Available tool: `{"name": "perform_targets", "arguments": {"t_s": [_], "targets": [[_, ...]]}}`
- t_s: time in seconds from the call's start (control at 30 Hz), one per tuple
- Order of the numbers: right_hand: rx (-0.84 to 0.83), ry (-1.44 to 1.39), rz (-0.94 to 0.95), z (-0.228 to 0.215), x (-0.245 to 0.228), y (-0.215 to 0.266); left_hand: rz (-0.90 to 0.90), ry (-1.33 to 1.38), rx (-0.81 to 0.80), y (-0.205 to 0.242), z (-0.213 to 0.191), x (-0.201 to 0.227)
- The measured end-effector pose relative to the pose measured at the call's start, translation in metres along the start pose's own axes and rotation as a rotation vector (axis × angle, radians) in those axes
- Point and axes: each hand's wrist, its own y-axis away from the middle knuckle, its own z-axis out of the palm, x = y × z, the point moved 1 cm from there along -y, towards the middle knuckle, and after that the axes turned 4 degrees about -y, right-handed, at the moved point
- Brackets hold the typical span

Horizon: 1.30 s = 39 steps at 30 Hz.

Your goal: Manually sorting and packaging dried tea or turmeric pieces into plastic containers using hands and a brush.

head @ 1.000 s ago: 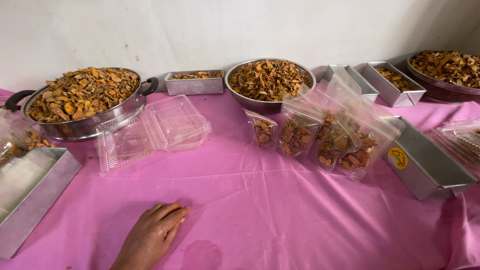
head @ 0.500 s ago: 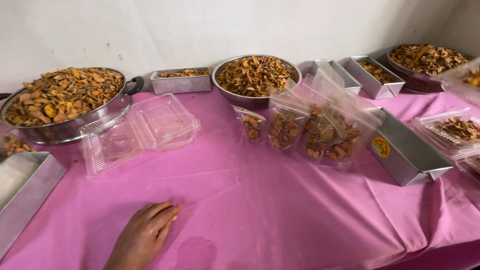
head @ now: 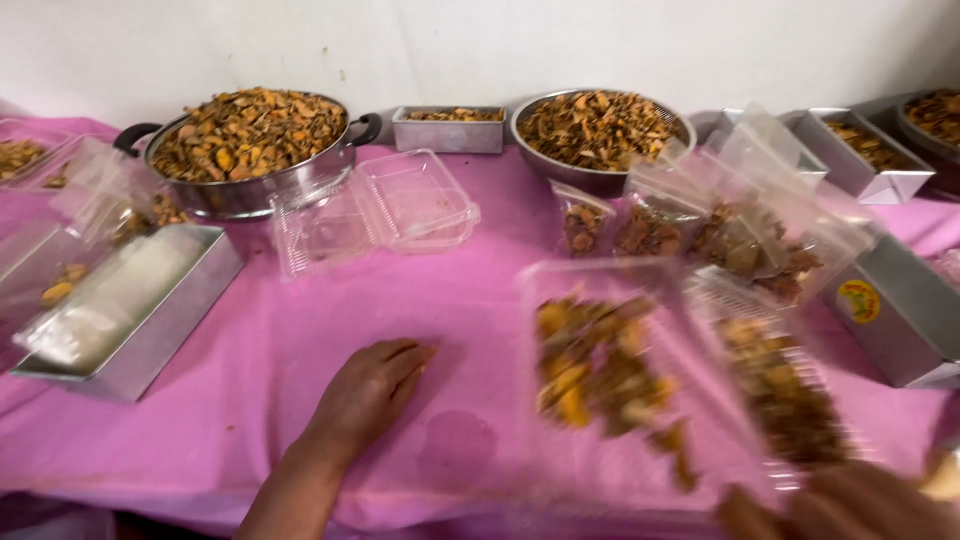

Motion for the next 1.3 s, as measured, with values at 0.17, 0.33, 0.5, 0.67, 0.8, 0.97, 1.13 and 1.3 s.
{"name": "perform_targets", "arguments": {"t_s": [0.17,0.33,0.5,0.67,0.8,0.97,1.13,1.3], "targets": [[0.003,-0.128,-0.374,0.062,-0.049,-0.049,-0.045,-0.022,-0.035,-0.008,-0.02,0.01],[-0.176,-0.26,-0.437,0.114,-0.043,-0.044,-0.123,-0.073,-0.047,-0.006,-0.027,0.007],[-0.3,-0.296,-0.31,0.129,-0.034,-0.04,-0.185,0.02,-0.066,-0.018,-0.026,0.01],[-0.204,-0.396,-0.12,0.084,-0.019,-0.058,-0.255,0.122,-0.15,-0.05,-0.023,0.022],[-0.066,-0.773,0.473,0.044,-0.016,-0.07,-0.41,0.267,-0.37,-0.075,-0.006,0.017],[0.175,-0.922,0.889,0.033,-0.022,-0.106,-0.463,0.391,-0.431,-0.084,0.034,0.006],[0.1,-1.505,0.975,0.08,-0.026,-0.125,-0.648,0.434,-0.5,-0.096,0.019,0.027],[0.005,-1.421,0.89,0.112,-0.02,-0.144,-0.788,0.438,-0.57,-0.099,0.021,0.026]]}}
